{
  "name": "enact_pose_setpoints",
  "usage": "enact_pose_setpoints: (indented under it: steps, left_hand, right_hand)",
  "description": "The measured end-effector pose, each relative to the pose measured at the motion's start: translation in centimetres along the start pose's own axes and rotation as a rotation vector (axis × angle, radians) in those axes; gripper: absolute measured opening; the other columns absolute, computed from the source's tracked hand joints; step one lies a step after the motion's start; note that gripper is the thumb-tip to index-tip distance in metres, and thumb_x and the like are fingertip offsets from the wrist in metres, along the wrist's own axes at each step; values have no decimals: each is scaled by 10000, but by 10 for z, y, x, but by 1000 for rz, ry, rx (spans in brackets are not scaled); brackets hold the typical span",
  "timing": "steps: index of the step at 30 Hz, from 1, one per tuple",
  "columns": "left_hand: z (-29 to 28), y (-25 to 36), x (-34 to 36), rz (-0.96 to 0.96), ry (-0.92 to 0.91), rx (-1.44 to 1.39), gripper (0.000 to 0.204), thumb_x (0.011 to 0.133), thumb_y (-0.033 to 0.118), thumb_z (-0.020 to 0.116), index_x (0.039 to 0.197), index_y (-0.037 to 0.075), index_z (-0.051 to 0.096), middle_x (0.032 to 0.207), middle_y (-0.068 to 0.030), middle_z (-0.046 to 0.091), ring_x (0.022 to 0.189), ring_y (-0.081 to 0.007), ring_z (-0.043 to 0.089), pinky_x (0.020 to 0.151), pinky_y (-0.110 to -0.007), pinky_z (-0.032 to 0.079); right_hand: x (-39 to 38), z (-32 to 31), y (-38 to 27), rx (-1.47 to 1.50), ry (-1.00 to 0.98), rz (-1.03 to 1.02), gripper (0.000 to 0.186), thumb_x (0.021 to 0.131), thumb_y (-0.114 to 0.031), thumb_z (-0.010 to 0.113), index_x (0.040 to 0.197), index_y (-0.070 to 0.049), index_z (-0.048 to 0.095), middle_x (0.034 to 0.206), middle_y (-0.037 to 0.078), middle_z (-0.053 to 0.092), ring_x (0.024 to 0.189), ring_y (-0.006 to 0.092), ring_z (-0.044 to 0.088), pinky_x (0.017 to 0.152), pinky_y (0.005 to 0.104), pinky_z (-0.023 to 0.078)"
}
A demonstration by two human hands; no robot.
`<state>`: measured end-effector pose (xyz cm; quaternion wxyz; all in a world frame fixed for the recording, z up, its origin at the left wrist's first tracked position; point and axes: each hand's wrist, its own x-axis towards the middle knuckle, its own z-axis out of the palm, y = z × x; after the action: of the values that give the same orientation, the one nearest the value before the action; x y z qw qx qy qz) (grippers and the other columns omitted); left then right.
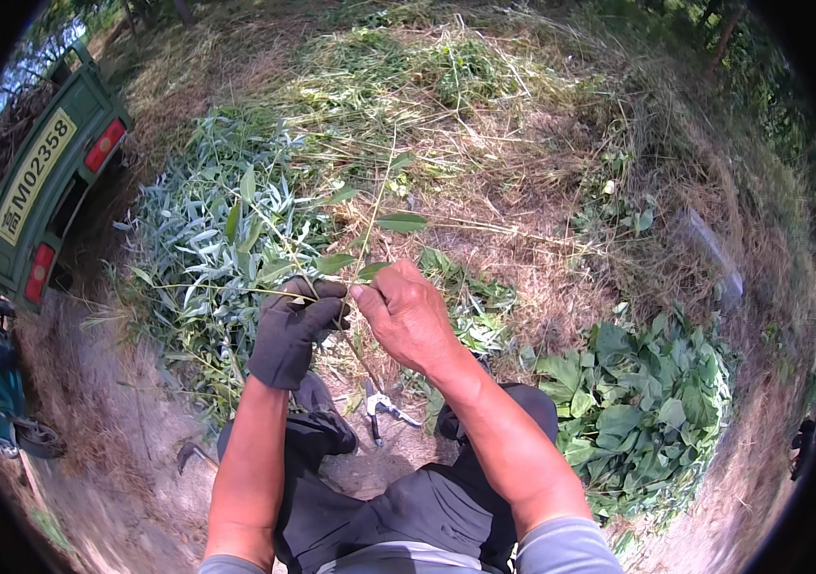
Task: The person sits on the ground and uses pruning shears to trim leaves and side branches from long plant stems. They handle each stem one at a time, cutting off unwanted parts and placing the trimmed stems aside.
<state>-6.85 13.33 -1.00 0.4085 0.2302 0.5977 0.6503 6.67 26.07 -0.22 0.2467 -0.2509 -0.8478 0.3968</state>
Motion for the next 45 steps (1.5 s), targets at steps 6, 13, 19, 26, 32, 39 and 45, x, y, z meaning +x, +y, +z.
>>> enact_pose_setpoints:
  steps: [6,13,19,26,32,39,45]
  left_hand:
    - [1,-4,1,66,-42,54,240,833,97,730,1022,-38,666,912,-100,707,794,-175,684,741,-302,565]
    - [8,0,-2,-65,-32,-36,241,824,98,742,1010,-20,644,884,-118,703,791,-177,687,717,-308,565]
    - [5,-7,-1,-19,-46,-21,220,818,91,745,972,-8,622,829,-91,675,699,-168,651,657,-302,556]
    - [5,-1,-1,-85,-32,-103,242,800,37,720,1005,-1,595,840,-101,657,697,-181,642,634,-310,540]
    - [2,11,-5,-136,-105,-238,213,797,44,703,972,9,588,842,-109,663,659,-173,635,579,-301,513]
    - [1,22,-10,-181,-119,-291,211,805,107,712,981,27,627,747,-37,627,592,-98,562,501,-222,415]
    - [0,33,-14,-237,-138,-290,190,806,105,718,963,28,644,696,-6,597,548,-67,521,472,-212,377]
  right_hand:
    - [4,-1,9,72,52,45,218,932,-157,600,1049,28,610,1015,230,641,953,383,635,830,424,493]
    - [0,9,10,79,-3,-23,131,944,-139,589,943,-8,591,823,194,628,752,392,646,669,457,512]
    - [-6,19,5,-69,37,-64,150,935,-137,583,888,-7,524,773,215,597,739,432,622,649,496,488]
    - [-1,9,5,300,-90,247,260,946,-181,597,1101,27,576,807,126,649,666,253,641,590,408,499]
    - [5,-3,0,1052,-277,424,473,977,-145,576,1417,-9,469,844,35,644,676,94,603,575,243,524]
    - [5,-1,-1,1211,-342,427,520,979,-184,611,1443,-32,434,849,18,625,700,102,621,567,237,512]
    - [5,0,7,1275,-400,340,356,985,-169,608,1305,-28,543,839,48,627,727,131,641,571,265,539]
